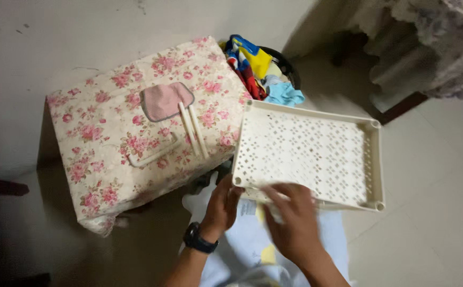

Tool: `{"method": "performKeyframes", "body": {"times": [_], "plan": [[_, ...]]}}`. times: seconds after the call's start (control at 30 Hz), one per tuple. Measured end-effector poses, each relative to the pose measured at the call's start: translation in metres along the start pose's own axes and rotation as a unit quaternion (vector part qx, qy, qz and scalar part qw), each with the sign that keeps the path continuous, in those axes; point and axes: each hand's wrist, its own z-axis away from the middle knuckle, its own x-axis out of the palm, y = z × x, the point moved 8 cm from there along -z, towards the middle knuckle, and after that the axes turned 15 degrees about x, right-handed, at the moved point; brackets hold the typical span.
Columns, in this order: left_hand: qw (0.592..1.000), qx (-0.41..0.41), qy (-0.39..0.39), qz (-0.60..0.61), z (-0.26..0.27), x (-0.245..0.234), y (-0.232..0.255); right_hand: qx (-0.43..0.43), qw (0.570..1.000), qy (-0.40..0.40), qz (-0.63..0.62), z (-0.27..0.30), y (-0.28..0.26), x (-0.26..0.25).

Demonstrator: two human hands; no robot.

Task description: The person disassembles a white plastic tray by removing its legs, wipes the tray surface with a pink cloth, and then reattaches the legs to reassemble the tray. The tray is handled on the person's lap throughout the process.

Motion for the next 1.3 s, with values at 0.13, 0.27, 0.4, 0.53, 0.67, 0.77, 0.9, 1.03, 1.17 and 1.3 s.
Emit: {"method": "performKeyframes", "body": {"times": [0.13, 0.27, 0.4, 0.53, 0.67, 0.77, 0.9, 1.03, 1.17, 1.3], "plan": [[0.998, 0.058, 0.019, -0.018, 0.004, 0.008, -0.011, -0.043, 0.997, -0.029, 0.054, -0.022, -0.032, 0.016], [0.998, 0.064, 0.007, -0.028, 0.007, 0.016, -0.027, -0.057, 0.996, -0.002, 0.063, -0.032, -0.033, 0.01], [0.997, 0.007, 0.017, -0.074, 0.009, 0.008, -0.046, -0.035, 0.997, 0.027, 0.056, -0.031, -0.025, 0.012], [0.996, 0.05, 0.022, -0.076, 0.003, 0.008, -0.036, -0.054, 0.997, 0.033, 0.045, -0.025, -0.025, 0.013], [0.997, 0.055, 0.001, -0.053, 0.001, 0.009, -0.027, -0.039, 0.998, 0.02, 0.054, -0.024, -0.026, 0.015], [0.995, 0.052, -0.005, -0.088, 0.001, 0.006, -0.016, -0.044, 0.998, 0.014, 0.039, -0.024, -0.028, 0.009], [0.988, 0.035, -0.036, -0.147, 0.004, -0.004, -0.008, -0.041, 0.999, 0.027, 0.008, -0.02, -0.028, -0.002], [0.987, 0.002, -0.011, -0.159, -0.004, -0.046, -0.018, -0.035, 0.999, 0.019, 0.017, -0.021, -0.028, -0.003], [0.975, -0.104, 0.051, -0.192, -0.045, -0.101, -0.08, -0.031, 0.999, 0.019, 0.03, -0.022, -0.027, 0.0], [0.927, -0.123, 0.038, -0.352, -0.101, -0.155, -0.16, -0.017, 0.999, 0.021, 0.031, -0.023, -0.026, 0.004]]}}
